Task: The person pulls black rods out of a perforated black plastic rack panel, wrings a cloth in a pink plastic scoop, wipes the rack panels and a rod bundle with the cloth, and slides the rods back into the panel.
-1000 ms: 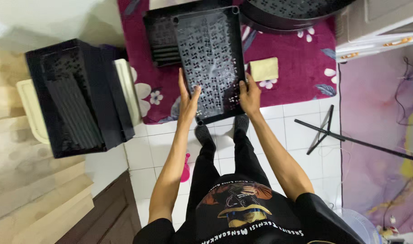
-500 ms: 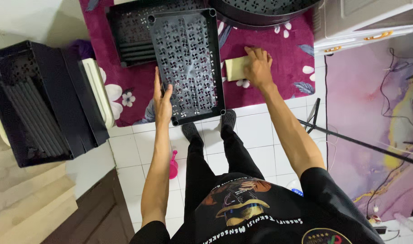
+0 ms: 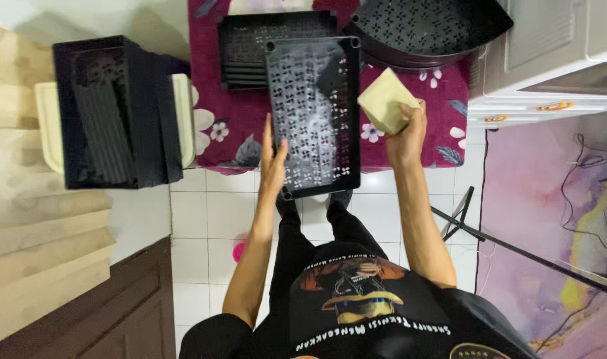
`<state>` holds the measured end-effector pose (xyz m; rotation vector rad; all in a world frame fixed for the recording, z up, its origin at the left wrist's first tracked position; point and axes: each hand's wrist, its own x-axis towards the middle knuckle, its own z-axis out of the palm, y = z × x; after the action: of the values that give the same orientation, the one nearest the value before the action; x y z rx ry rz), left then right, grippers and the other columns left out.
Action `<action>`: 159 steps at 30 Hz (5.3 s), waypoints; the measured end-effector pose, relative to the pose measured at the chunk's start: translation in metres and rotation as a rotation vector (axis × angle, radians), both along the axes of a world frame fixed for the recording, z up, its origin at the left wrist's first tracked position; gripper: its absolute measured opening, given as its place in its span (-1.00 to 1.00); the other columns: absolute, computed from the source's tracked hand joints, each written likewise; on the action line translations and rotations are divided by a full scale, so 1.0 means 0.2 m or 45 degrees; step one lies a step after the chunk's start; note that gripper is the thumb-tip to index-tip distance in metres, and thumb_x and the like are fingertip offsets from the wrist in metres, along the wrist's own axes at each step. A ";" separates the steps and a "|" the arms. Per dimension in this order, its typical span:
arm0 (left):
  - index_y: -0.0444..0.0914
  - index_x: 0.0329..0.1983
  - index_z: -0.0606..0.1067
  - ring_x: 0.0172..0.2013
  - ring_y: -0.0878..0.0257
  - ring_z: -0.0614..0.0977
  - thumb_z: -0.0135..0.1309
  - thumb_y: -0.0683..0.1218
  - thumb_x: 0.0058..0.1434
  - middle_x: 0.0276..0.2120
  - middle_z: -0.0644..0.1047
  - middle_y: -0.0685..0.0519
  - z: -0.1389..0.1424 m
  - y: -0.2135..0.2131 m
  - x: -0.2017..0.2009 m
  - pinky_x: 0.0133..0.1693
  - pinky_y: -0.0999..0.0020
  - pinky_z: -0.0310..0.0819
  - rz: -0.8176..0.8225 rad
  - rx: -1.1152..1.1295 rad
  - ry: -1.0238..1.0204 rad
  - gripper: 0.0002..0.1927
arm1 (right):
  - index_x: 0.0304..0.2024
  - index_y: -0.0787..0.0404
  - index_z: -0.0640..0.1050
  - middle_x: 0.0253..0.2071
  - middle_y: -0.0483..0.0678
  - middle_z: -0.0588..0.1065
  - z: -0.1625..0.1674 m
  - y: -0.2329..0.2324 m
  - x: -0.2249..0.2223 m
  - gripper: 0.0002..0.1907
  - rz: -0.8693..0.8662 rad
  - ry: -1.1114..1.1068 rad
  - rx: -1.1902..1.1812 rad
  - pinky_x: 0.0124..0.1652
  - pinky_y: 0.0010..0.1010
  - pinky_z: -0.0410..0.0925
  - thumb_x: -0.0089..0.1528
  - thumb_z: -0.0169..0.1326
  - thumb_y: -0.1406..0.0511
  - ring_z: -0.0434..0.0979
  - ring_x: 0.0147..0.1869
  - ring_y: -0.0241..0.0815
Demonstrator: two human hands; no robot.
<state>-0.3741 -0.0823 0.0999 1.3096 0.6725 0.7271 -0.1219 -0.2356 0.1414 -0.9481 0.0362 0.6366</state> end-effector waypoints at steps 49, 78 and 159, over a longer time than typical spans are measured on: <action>-0.31 0.57 0.05 0.51 -0.02 0.21 -0.08 -0.08 0.51 0.54 0.14 -0.20 0.72 -0.22 -0.42 0.48 0.14 0.08 -0.128 0.576 0.104 -0.37 | 0.57 0.18 0.09 0.62 0.03 0.00 0.53 0.47 -0.84 -0.11 0.211 -2.127 -0.984 0.54 0.14 -0.30 0.17 -0.08 0.57 -0.16 0.71 0.00; -0.32 0.57 0.05 0.48 0.00 0.27 -0.09 -0.01 0.52 0.52 0.18 -0.19 0.77 -0.12 -0.41 0.45 0.16 0.11 -0.083 0.488 0.048 -0.35 | 0.56 0.31 0.08 0.61 0.22 -0.03 0.49 0.47 -0.63 -0.09 0.013 -1.961 -1.001 0.56 0.16 -0.20 0.12 -0.21 0.68 -0.11 0.70 0.12; -0.29 0.58 0.01 0.52 -0.04 0.18 -0.21 0.19 0.52 0.54 0.10 -0.22 0.77 -0.08 -0.29 0.48 0.10 0.06 -0.134 0.409 -0.014 -0.27 | 0.46 0.28 0.24 0.56 0.15 0.13 0.54 0.40 -0.80 -0.21 0.382 -2.184 -0.817 0.55 0.08 -0.09 0.16 -0.11 0.66 -0.02 0.67 0.07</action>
<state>-0.4323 -0.0976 0.2543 1.6203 0.4861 0.7771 -0.2812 -0.1566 0.2501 -1.8796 -1.5169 -0.1222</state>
